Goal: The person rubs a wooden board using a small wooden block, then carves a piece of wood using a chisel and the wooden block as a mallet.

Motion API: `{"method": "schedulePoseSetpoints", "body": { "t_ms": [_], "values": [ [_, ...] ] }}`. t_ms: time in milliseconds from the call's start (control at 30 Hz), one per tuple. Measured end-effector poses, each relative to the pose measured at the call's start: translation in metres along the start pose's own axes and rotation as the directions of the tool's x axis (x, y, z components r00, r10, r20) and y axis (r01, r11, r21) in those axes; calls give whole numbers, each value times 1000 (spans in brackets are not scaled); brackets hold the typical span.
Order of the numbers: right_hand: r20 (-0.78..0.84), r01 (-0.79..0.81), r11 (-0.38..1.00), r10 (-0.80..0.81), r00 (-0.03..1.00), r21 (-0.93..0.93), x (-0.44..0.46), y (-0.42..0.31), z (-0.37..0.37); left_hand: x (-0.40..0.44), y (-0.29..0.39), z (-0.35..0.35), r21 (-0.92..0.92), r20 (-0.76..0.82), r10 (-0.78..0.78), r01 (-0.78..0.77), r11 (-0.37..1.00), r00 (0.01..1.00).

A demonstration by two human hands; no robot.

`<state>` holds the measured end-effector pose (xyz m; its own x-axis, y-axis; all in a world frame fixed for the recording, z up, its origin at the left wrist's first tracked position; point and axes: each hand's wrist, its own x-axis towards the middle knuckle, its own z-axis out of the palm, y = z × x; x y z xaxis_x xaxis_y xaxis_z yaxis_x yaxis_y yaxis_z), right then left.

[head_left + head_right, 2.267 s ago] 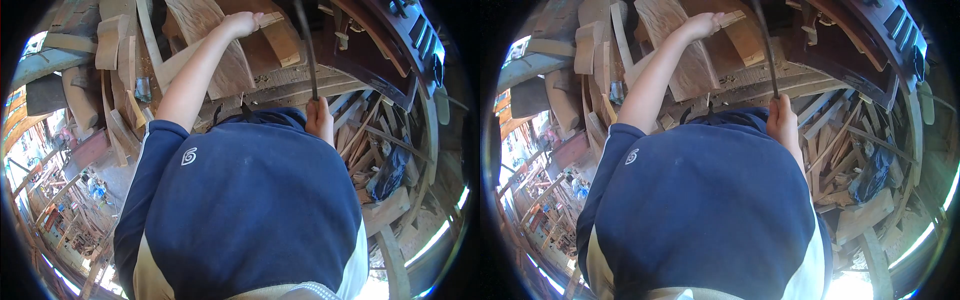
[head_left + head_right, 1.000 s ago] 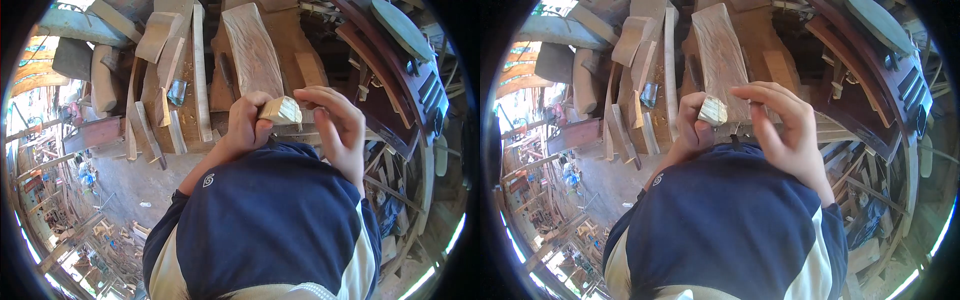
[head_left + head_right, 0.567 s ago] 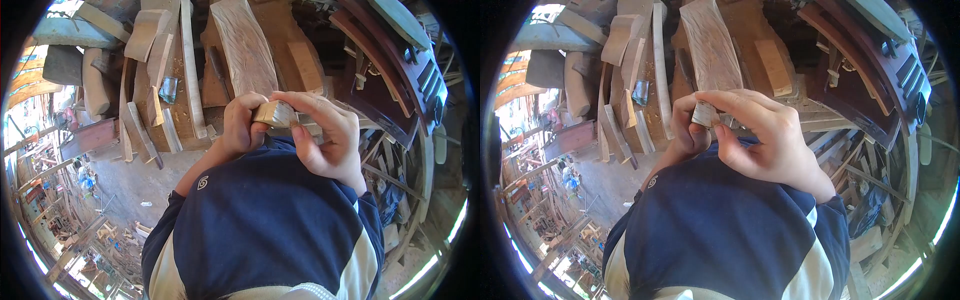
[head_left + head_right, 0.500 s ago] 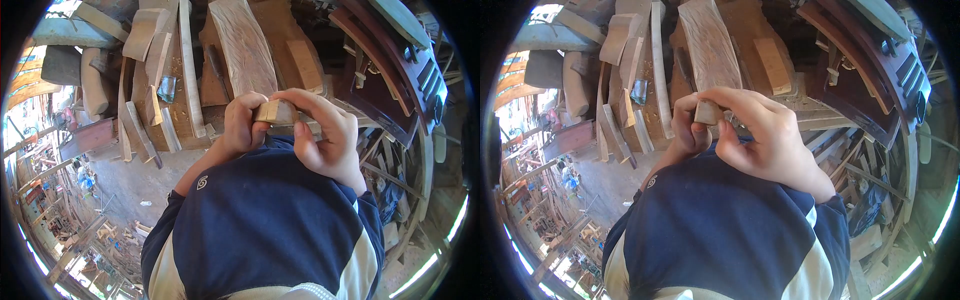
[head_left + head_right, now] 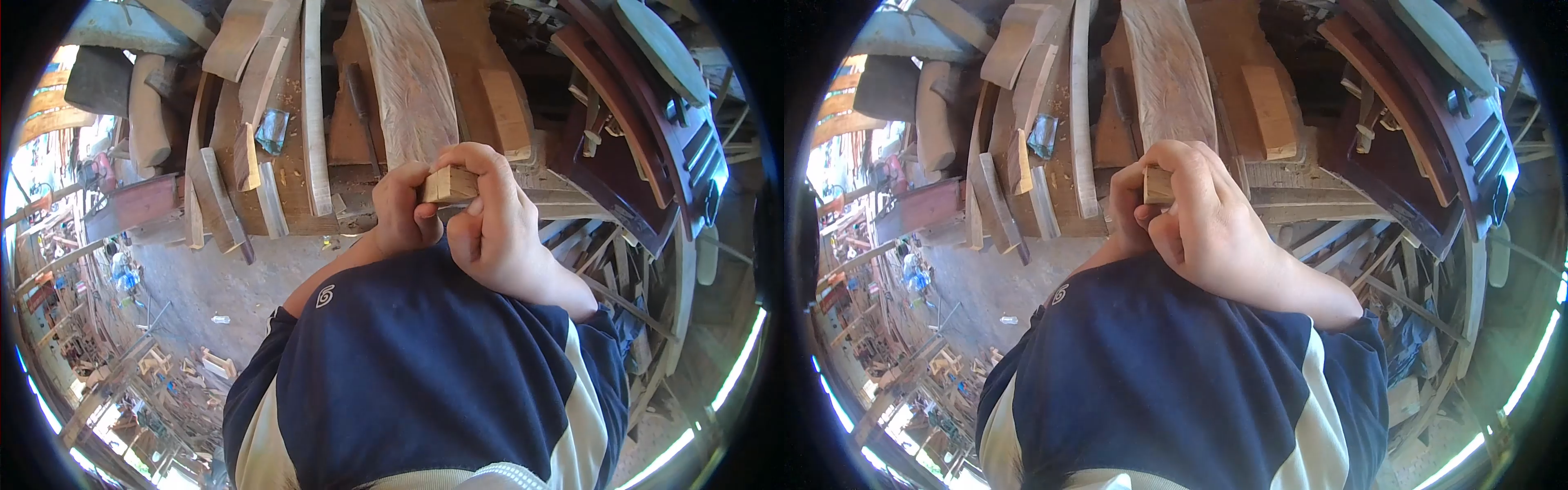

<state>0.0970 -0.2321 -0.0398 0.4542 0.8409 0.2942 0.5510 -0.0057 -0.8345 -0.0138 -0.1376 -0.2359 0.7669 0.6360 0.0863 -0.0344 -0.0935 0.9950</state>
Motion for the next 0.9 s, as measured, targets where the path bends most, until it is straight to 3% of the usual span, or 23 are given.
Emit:
{"method": "schedulePoseSetpoints", "body": {
  "t_ms": [67,100,167,200,233,267,300,333,367,400,467,567,667,733,767,800,833,900],
  "values": [
    [-73,131,990,-135,988,-54,3,5,5,-1,-2,0,-54,-25,-83,81,995,996],
    [-65,136,989,-139,988,-50,3,3,6,5,17,0,3,-46,26,-26,1000,999],
    [15,-43,999,43,999,-33,1,-1,4,19,59,-1,125,-70,243,-233,964,968],
    [27,-36,999,37,999,-29,3,1,4,24,77,-2,191,-73,347,-328,925,935],
    [11,-98,993,97,995,72,8,4,5,25,84,-6,260,-73,446,-415,872,892],
    [9,-157,973,157,987,172,12,5,6,22,84,-10,272,-94,445,-407,872,890],
    [64,-259,894,254,965,366,13,2,7,20,82,-15,172,-120,385,-363,916,915],
    [93,-258,894,241,966,367,18,5,10,17,82,-20,66,-142,321,-315,947,936],
    [78,-266,854,259,963,447,22,10,13,12,86,-31,112,-185,343,-327,938,921],
    [65,-275,806,284,957,523,26,18,17,4,76,-37,-64,-242,269,-292,954,932],
    [67,-295,809,304,950,508,42,55,32,-7,65,-46,-173,-529,222,-361,916,819],
    [88,-419,722,448,889,550,74,104,69,-19,73,-89,-48,-612,182,-265,963,770],
    [312,-554,448,507,804,701,116,150,123,-35,68,-110,-42,-692,124,-211,976,711],
    [272,-597,723,532,802,347,140,186,175,-43,66,-117,-47,-722,118,-218,975,682],
    [241,-613,790,592,769,16,153,192,201,-45,66,-118,-40,-743,121,-224,974,658],
    [187,-568,759,637,747,-317,161,194,224,-46,68,-119,-42,-749,114,-218,975,653],
    [193,-567,758,640,744,-323,158,199,245,-46,72,-120,-14,-750,137,-222,975,648],
    [106,-412,683,581,807,-603,148,208,270,-45,78,-124,9,-752,156,-227,974,641]
  ]
}}
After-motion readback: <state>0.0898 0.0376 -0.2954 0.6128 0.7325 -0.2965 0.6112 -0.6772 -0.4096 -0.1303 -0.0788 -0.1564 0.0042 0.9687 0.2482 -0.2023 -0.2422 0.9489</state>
